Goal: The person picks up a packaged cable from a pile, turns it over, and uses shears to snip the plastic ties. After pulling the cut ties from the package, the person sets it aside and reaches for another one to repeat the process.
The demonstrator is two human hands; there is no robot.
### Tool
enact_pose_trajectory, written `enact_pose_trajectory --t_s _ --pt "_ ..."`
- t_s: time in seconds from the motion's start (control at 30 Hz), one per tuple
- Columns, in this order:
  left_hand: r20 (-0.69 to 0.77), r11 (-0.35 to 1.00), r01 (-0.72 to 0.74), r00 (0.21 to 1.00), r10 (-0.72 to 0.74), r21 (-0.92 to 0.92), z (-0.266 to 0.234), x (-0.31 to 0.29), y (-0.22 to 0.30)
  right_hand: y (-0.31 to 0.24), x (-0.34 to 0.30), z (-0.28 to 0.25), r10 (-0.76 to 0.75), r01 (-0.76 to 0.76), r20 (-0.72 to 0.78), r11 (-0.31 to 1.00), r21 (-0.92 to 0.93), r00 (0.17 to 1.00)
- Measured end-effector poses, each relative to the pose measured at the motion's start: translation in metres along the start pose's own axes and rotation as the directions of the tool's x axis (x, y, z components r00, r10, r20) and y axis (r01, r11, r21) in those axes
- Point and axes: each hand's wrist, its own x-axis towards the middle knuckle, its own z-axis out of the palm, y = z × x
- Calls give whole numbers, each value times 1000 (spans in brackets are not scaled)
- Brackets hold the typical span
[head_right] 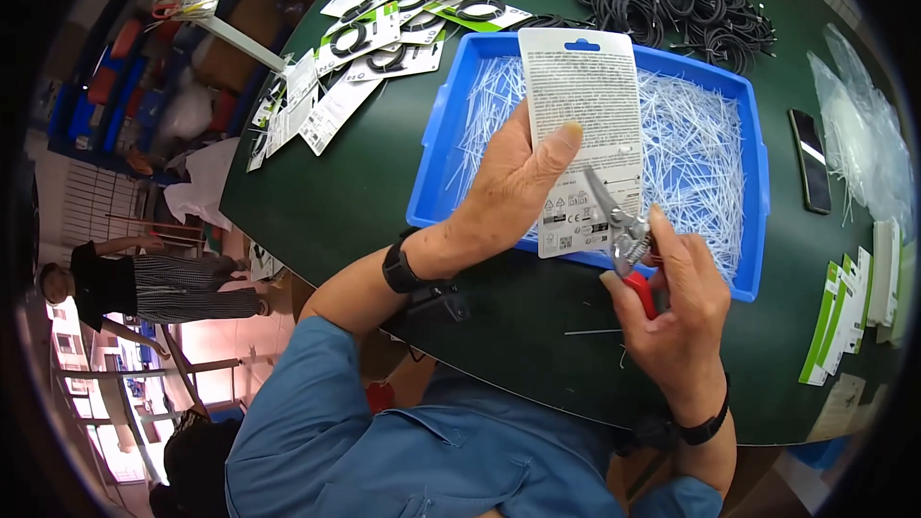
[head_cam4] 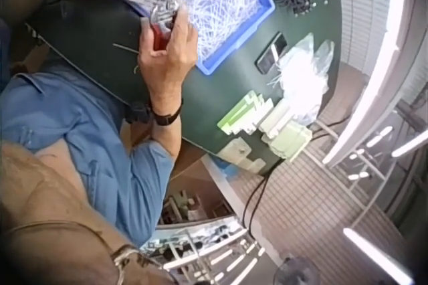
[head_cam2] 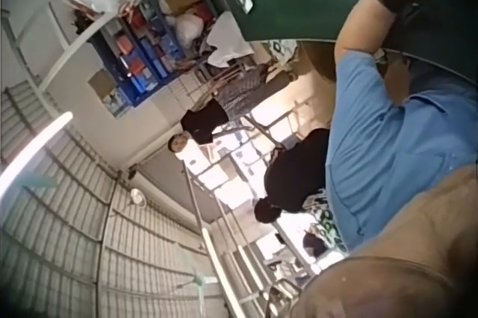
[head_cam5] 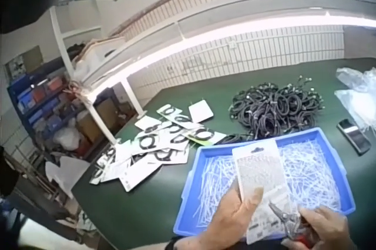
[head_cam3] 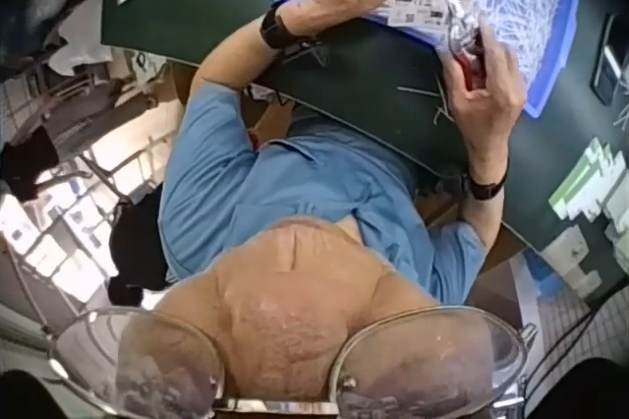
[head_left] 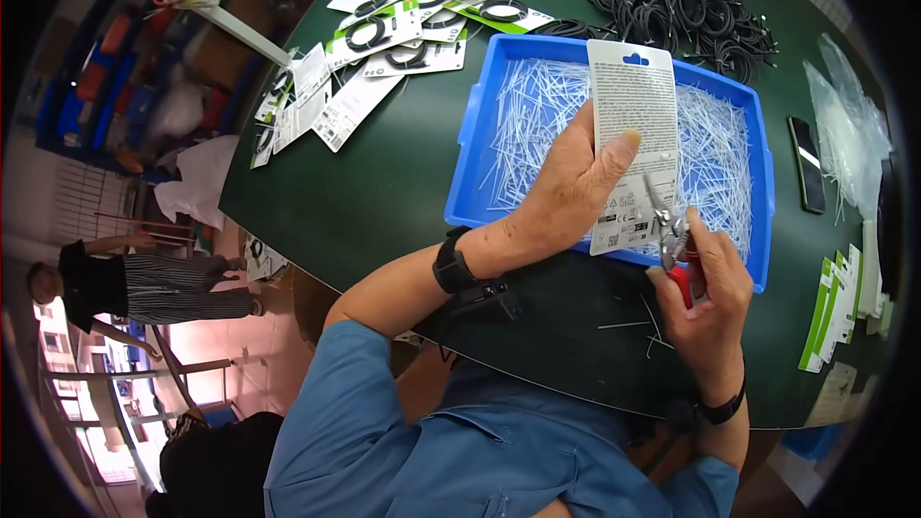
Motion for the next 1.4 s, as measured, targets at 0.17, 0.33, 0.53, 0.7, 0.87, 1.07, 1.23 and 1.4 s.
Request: enact_pose_trajectory --t_s 0.17,0.33,0.53,0.7,0.87,1.07,1.23,1.4 --pt "135 985 171 976 -172 21 -29 18 21 8 8 -17 -79 77 -160 997 -23 984" --pt "9 971 223 975 -223 -83 -33 19 39 14 6 -11 2 22 -228 994 104 974" --pt "333 775 316 932 -145 -548 -56 25 -2 -3 -1 -7 96 -79 -64 969 232 993" --pt "477 694 376 877 -53 -614 -36 25 -6 -11 2 0 -97 95 10 988 122 995" --pt "519 661 404 854 -25 -632 -36 28 -5 -14 -4 7 -115 108 75 990 95 991" --pt "621 692 411 781 69 -594 -43 36 -12 -13 -6 10 -93 86 114 995 58 989" --pt "669 766 376 738 93 -521 -44 38 -11 -13 -7 13 -133 131 84 991 26 987" --pt "604 767 338 793 80 -545 -40 29 -14 -12 -8 13 -131 133 84 991 -18 988"
